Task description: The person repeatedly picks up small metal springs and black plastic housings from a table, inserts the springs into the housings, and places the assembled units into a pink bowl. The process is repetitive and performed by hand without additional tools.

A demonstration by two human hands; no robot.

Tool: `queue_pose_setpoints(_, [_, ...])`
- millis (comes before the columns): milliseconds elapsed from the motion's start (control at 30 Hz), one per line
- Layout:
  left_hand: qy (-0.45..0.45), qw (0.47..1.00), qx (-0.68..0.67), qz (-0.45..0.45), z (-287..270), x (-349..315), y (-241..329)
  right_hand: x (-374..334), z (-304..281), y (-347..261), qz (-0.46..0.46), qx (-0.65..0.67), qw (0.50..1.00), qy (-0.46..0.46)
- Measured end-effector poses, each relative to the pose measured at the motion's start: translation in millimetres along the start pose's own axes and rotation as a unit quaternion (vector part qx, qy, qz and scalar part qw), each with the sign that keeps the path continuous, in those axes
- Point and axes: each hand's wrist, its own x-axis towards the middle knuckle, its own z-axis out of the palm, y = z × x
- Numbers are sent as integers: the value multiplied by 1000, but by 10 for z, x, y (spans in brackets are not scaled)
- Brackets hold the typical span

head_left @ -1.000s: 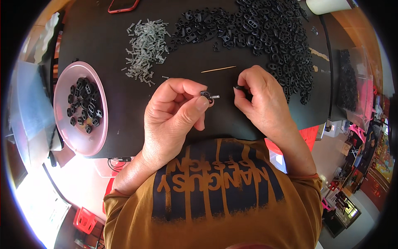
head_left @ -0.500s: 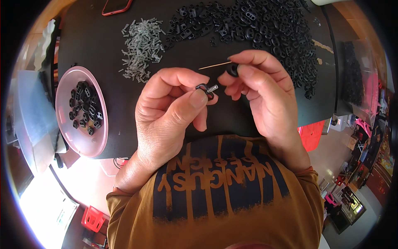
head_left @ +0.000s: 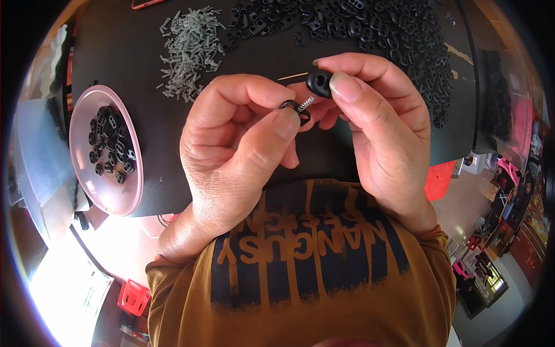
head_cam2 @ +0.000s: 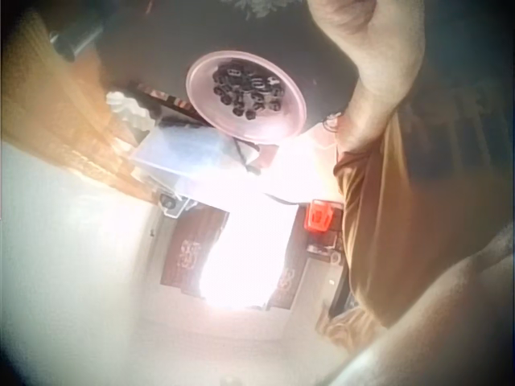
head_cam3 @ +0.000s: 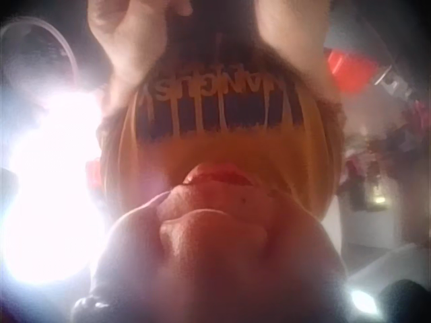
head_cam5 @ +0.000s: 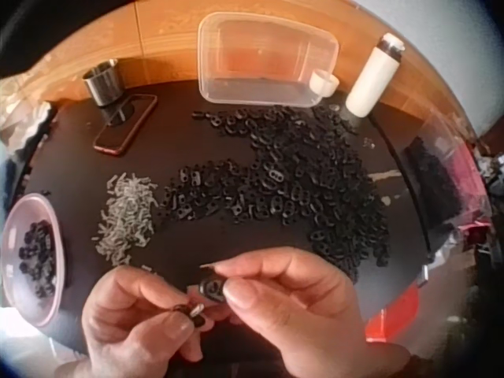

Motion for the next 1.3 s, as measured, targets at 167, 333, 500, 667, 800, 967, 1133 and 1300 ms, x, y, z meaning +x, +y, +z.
queue_pose_setpoints(167, [8,1000,8,-1,-23,15,23,-2,28,-27,30,33,999,15])
queue_pose_setpoints(333, [4,1000,21,6,6,-1,-4,20,18,-4,37,31,999,11])
queue_pose_setpoints(500, [8,999,45,7,1,1,-20,1,29,28,-27,20,999,-13])
queue_pose_setpoints(667, [-4,999,43,3,-28,3,-28,-18,28,18,-76,-97,992,-12])
queue_pose_setpoints(800, [-9,999,32,9,-36,0,-41,-17,35,27,-96,-124,988,-7])
queue_pose_setpoints(967, [2,1000,30,-5,-26,-1,-30,-28,49,21,-114,-145,983,-18])
queue_pose_setpoints(1133, [-2,1000,23,-13,-25,0,-28,-30,48,49,-183,-206,961,-33])
queue_pose_setpoints(1300, [2,999,20,-31,-33,-4,-9,-30,54,45,-188,-219,957,-42])
